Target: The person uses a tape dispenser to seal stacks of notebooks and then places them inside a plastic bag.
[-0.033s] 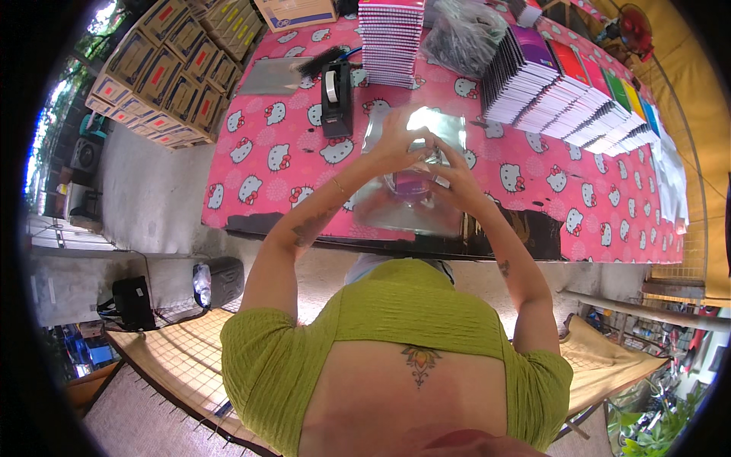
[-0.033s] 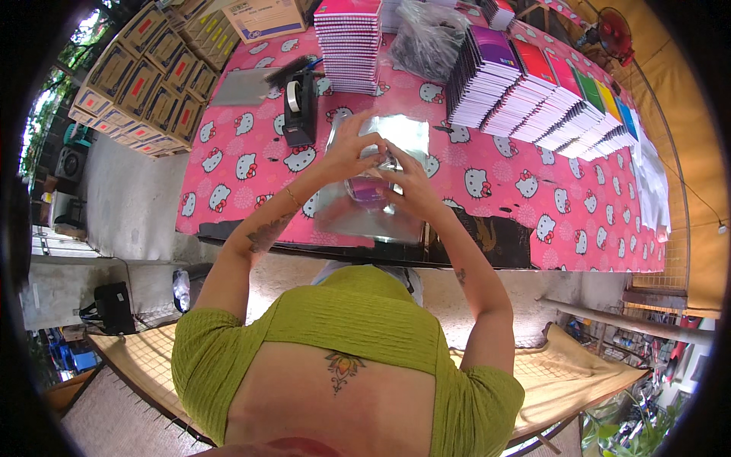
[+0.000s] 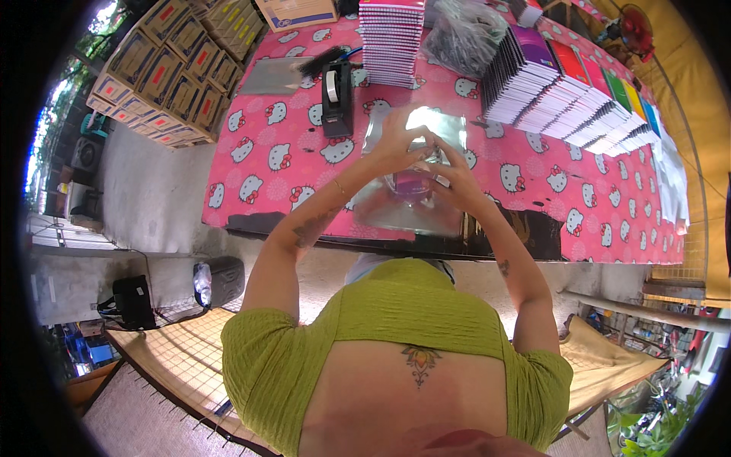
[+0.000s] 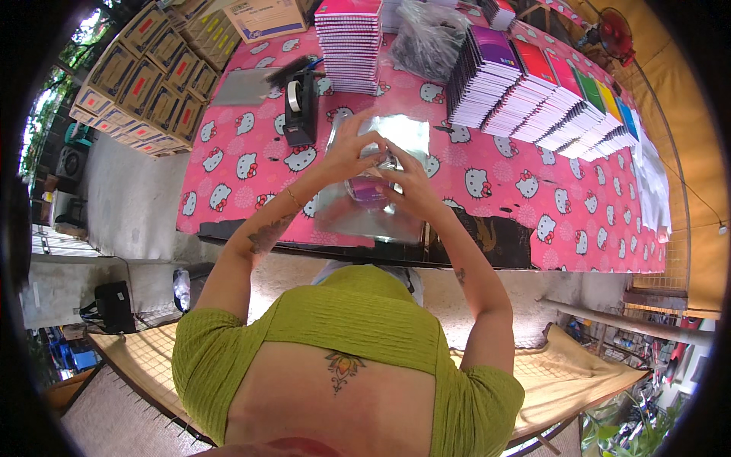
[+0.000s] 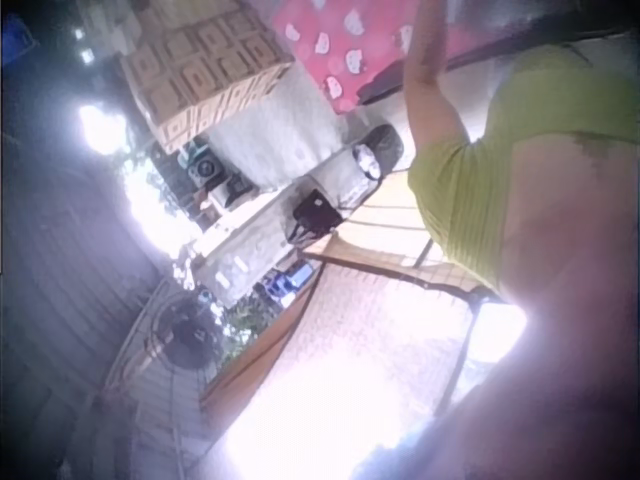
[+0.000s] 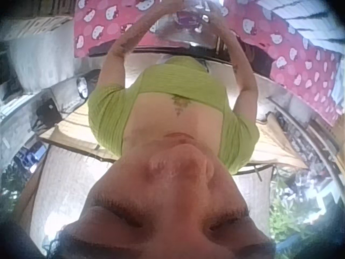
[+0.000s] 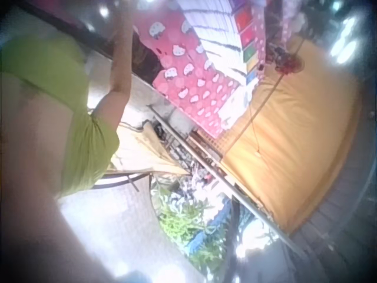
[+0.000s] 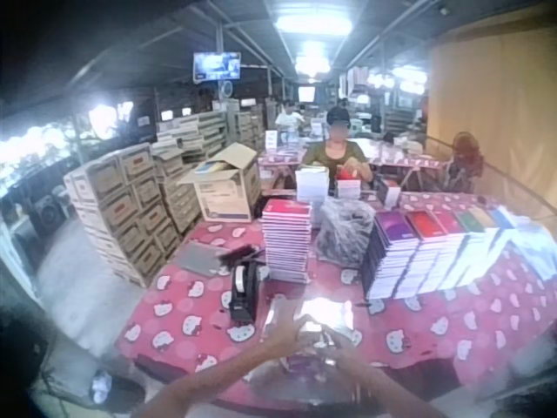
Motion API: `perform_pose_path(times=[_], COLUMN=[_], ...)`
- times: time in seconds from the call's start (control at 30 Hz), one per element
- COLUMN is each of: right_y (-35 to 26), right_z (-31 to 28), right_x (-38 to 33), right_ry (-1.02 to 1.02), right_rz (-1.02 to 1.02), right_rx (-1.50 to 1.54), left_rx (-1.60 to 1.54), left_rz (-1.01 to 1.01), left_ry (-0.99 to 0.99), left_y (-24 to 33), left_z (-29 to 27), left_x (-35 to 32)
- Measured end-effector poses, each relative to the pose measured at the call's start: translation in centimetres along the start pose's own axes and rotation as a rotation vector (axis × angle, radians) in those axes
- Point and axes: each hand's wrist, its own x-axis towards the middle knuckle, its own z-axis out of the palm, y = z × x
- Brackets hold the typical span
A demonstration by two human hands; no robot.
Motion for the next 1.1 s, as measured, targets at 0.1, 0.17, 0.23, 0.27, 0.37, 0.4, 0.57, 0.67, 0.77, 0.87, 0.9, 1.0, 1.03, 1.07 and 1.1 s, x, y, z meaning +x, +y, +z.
perform_pose_path(times=[0.1,0.17,0.23,0.27,0.37,0.4,0.57,0.67,0.77,0.87,0.9,1.0,1.03,1.07,1.1], right_y=[-0.1,0.5,1.1,1.1,1.3,2.0,2.5,2.7,-0.1,-1.4,-1.3,-0.5,-0.2,-0.3,-0.5], right_z=[0.0,-0.2,-0.2,0.0,0.1,0.5,0.3,-0.7,-2.5,-3.1,-2.9,-2.2,-2.0,-2.0,-2.0], right_x=[0.1,0.4,1.5,2.0,3.4,3.4,3.8,4.6,4.5,3.1,2.9,2.5,2.4,2.5,2.5], right_ry=[0.027,0.05,0.225,0.305,0.02,-0.072,-0.033,-0.084,-0.096,0.016,0.005,0.02,0.033,0.033,0.034], right_rz=[0.002,0.027,0.297,0.437,0.552,0.555,0.474,0.331,0.16,0.0,-0.012,-0.118,-0.164,-0.151,-0.139], right_rx=[0.116,0.327,0.713,0.908,0.859,0.842,0.849,0.747,0.484,0.156,0.146,0.075,0.044,0.029,0.014], left_rx=[-0.145,-0.49,-1.006,-1.034,-1.064,-1.085,-1.088,-0.875,-0.54,-0.056,0.051,0.071,0.047,0.024,0.003], left_rz=[-0.105,-0.308,-0.619,-0.652,-0.687,-0.679,-0.631,-0.614,-0.278,-0.034,0.019,0.059,0.067,0.07,0.021], left_ry=[0.123,0.196,0.226,0.102,-0.213,-0.229,-0.2,-0.234,-0.082,-0.14,-0.134,-0.087,-0.091,-0.093,-0.087], left_y=[-0.5,-1.1,-2.2,-2.9,-3.3,-3.1,-2.2,-1.2,-0.4,2.3,2.8,2.5,2.4,2.2,2.1], left_z=[0.7,0.7,-0.5,-0.8,-0.6,-0.7,-0.9,-1.8,-3.0,-4.2,-4.2,-3.2,-3.1,-3.1,-3.0], left_x=[-0.3,-0.4,-0.9,-1.7,-3.1,-3.0,-3.1,-2.9,-4.3,-4.6,-4.7,-4.9,-4.8,-4.9,-4.8])
